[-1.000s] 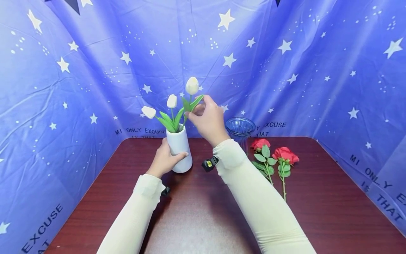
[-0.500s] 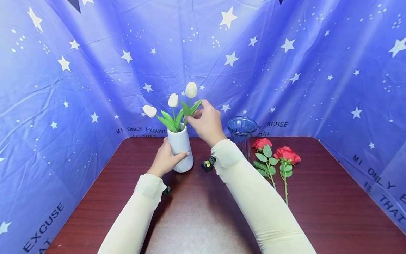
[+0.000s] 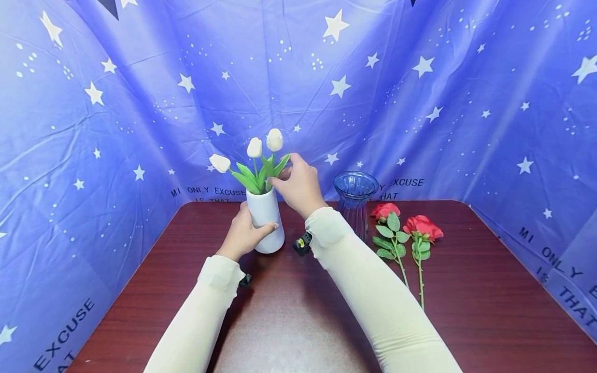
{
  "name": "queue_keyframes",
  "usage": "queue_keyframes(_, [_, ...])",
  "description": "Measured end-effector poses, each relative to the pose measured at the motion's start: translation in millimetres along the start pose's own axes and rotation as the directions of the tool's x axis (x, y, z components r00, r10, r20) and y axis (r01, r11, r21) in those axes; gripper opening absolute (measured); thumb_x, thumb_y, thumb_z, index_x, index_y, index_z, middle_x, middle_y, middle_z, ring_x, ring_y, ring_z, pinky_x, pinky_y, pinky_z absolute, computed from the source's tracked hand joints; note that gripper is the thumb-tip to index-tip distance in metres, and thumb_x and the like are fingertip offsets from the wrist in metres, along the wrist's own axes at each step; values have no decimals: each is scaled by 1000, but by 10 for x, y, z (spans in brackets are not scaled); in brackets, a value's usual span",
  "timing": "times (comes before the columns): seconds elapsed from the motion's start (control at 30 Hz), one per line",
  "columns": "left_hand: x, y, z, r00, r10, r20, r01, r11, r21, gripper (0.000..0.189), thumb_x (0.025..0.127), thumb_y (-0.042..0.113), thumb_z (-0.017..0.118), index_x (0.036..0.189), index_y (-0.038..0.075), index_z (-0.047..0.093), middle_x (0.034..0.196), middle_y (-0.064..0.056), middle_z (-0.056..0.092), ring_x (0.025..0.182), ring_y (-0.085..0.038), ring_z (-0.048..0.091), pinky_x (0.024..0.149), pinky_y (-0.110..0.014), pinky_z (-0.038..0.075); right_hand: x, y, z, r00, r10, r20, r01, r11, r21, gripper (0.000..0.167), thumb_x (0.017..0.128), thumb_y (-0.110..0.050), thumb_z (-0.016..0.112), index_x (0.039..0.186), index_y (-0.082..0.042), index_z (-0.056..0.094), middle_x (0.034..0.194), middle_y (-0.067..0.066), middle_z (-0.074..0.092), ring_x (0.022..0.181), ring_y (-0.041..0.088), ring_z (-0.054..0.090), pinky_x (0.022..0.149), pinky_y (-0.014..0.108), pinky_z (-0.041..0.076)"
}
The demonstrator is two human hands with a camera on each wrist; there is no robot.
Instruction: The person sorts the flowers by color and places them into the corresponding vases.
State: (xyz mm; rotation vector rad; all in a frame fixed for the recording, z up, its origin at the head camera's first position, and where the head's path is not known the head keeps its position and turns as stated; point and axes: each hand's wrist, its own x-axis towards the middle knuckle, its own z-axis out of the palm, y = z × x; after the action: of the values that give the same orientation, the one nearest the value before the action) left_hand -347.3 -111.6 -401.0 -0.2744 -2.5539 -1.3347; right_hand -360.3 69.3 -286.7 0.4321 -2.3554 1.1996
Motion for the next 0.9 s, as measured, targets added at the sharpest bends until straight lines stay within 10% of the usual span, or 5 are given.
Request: queue_keyframes(0.9, [6,-10,14,1000,-3,-10,3,1000,14,93,83,38,85,152,4,34,134,-17,56,119,-35,61,102,-51,52,-28,75,278,999,0,33,3,994,-108,26,89,-33,81,95,-8,79,97,8,74,98,27,68,89,45,53])
